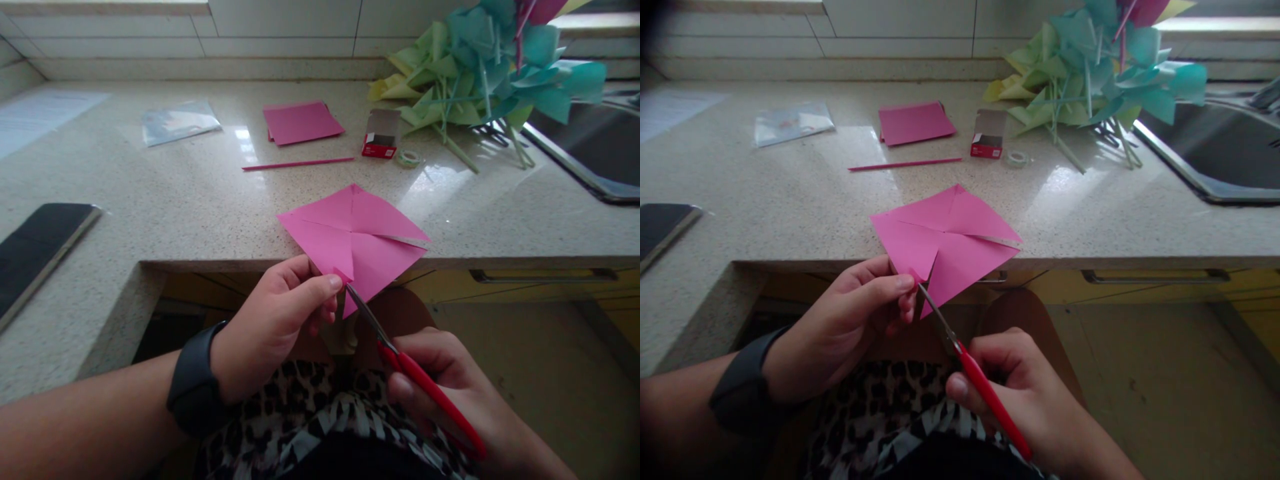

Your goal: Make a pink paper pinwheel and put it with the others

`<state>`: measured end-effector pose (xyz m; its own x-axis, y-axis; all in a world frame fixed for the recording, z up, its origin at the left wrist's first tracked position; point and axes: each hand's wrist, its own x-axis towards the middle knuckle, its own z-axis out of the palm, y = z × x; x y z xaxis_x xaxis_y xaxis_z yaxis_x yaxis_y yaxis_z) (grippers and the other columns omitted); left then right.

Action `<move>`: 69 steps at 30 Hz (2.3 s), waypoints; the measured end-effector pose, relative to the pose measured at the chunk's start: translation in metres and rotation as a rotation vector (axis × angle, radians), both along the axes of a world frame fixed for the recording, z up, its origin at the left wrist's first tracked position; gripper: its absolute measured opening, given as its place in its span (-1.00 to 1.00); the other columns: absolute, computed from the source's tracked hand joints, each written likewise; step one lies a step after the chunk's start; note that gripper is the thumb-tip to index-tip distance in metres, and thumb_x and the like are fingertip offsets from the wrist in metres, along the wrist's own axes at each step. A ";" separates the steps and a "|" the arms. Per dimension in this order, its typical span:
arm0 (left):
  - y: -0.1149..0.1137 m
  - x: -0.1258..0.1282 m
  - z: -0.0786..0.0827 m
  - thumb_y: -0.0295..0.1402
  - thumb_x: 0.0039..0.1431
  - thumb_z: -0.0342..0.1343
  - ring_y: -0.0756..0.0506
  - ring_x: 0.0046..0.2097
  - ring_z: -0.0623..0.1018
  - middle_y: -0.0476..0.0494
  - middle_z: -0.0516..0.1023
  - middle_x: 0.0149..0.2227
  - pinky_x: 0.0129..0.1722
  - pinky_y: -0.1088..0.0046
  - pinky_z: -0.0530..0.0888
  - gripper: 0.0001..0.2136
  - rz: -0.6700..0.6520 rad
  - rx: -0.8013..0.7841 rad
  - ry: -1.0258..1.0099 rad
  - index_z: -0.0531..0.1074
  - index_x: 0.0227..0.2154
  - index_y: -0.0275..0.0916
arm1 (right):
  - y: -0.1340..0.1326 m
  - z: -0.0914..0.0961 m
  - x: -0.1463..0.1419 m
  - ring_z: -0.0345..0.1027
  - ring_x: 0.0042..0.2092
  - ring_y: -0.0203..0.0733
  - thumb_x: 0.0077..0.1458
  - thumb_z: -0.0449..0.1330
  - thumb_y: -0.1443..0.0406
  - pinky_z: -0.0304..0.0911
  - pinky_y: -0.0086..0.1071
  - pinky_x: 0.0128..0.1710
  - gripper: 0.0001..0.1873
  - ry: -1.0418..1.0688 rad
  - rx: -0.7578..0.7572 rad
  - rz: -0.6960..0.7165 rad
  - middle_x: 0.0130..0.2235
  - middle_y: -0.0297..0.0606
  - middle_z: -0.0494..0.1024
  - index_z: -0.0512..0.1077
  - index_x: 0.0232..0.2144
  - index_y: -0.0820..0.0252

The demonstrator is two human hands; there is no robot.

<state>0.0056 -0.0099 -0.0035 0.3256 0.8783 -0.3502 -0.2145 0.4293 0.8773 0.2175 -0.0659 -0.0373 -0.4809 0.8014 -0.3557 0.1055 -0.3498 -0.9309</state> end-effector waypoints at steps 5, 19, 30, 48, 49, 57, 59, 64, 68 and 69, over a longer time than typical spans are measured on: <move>0.000 0.000 -0.001 -0.31 0.18 0.22 0.08 -0.50 0.33 0.02 0.41 -0.52 -0.54 0.64 0.28 -0.83 0.003 0.012 0.008 0.42 -0.45 -0.27 | 0.000 0.001 -0.001 -0.06 -0.66 -0.45 0.09 0.28 -0.07 -0.22 -0.47 -0.69 -0.45 -0.001 0.008 -0.001 -0.70 -0.43 0.20 0.28 -0.64 0.21; 0.001 0.000 0.001 -0.29 0.17 0.22 0.07 -0.51 0.31 0.02 0.40 -0.53 -0.52 0.60 0.26 -0.81 -0.007 0.011 0.031 0.42 -0.47 -0.27 | 0.004 0.002 0.003 0.01 -0.67 -0.42 0.08 0.31 -0.04 -0.21 -0.46 -0.71 -0.44 -0.089 0.114 0.021 -0.71 -0.41 0.23 0.25 -0.69 0.19; 0.003 0.001 0.001 -0.29 0.16 0.20 0.06 -0.50 0.31 0.01 0.39 -0.53 -0.51 0.57 0.27 -0.80 0.011 0.003 0.022 0.39 -0.50 -0.27 | 0.008 0.005 0.006 -0.02 -0.62 -0.41 0.15 0.27 0.02 -0.18 -0.43 -0.65 -0.48 -0.155 0.166 0.075 -0.67 -0.44 0.18 0.23 -0.66 0.18; 0.006 0.000 -0.001 -0.21 0.20 0.21 0.08 -0.49 0.37 0.00 0.47 -0.47 -0.55 0.62 0.27 -0.78 -0.017 -0.012 0.079 0.45 -0.39 -0.29 | 0.007 -0.001 0.005 -0.02 -0.63 -0.43 0.17 0.23 0.00 -0.16 -0.48 -0.68 -0.50 -0.128 0.132 -0.073 -0.67 -0.44 0.20 0.24 -0.62 0.18; 0.006 0.000 -0.001 -0.22 0.19 0.23 0.09 -0.50 0.36 0.01 0.48 -0.46 -0.55 0.63 0.27 -0.79 -0.032 -0.005 0.084 0.46 -0.38 -0.29 | 0.007 -0.002 0.005 -0.02 -0.63 -0.43 0.16 0.24 -0.01 -0.15 -0.49 -0.67 -0.50 -0.117 0.108 -0.081 -0.66 -0.45 0.20 0.24 -0.61 0.18; 0.006 0.000 0.000 -0.37 0.15 0.29 0.10 -0.45 0.42 -0.06 0.57 -0.34 -0.52 0.64 0.28 -0.81 -0.052 -0.008 0.055 0.48 -0.21 -0.33 | 0.007 -0.003 0.004 0.00 -0.60 -0.41 0.17 0.22 -0.03 -0.10 -0.48 -0.63 -0.50 -0.151 0.094 -0.093 -0.63 -0.44 0.22 0.27 -0.58 0.20; 0.006 0.001 0.000 -0.39 0.12 0.30 0.08 -0.40 0.46 -0.11 0.60 -0.29 -0.49 0.63 0.30 -0.78 -0.049 0.008 0.060 0.49 -0.19 -0.33 | 0.008 -0.003 0.004 -0.02 -0.60 -0.41 0.18 0.20 -0.04 -0.12 -0.48 -0.64 -0.50 -0.152 0.086 -0.102 -0.63 -0.44 0.21 0.27 -0.58 0.19; 0.007 0.001 0.001 -0.41 0.10 0.30 -0.01 -0.25 0.55 -0.18 0.63 -0.20 -0.29 0.55 0.42 -0.76 -0.064 0.056 0.070 0.49 -0.16 -0.34 | 0.008 -0.008 0.004 -0.01 -0.60 -0.40 0.16 0.23 -0.04 -0.12 -0.48 -0.64 -0.50 -0.152 0.073 -0.150 -0.64 -0.43 0.22 0.28 -0.59 0.19; 0.007 0.002 0.003 -0.41 0.11 0.28 0.00 -0.25 0.55 -0.19 0.63 -0.17 -0.37 0.59 0.39 -0.73 -0.083 0.085 0.071 0.48 -0.12 -0.35 | 0.008 -0.012 0.006 0.04 -0.59 -0.39 0.16 0.24 -0.03 -0.07 -0.48 -0.63 -0.53 -0.133 0.058 -0.179 -0.61 -0.41 0.25 0.32 -0.56 0.19; 0.007 0.002 0.004 -0.42 0.11 0.27 0.02 -0.29 0.53 -0.19 0.63 -0.17 -0.42 0.61 0.36 -0.72 -0.084 0.093 0.079 0.48 -0.11 -0.35 | 0.008 -0.012 0.007 0.06 -0.58 -0.39 0.15 0.25 -0.03 -0.05 -0.48 -0.62 -0.53 -0.125 0.052 -0.191 -0.61 -0.41 0.25 0.32 -0.56 0.19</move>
<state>0.0076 -0.0028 0.0002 0.3739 0.8789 -0.2962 -0.1104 0.3593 0.9267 0.2244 -0.0578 -0.0496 -0.2739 0.8922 -0.3592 0.1579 -0.3267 -0.9319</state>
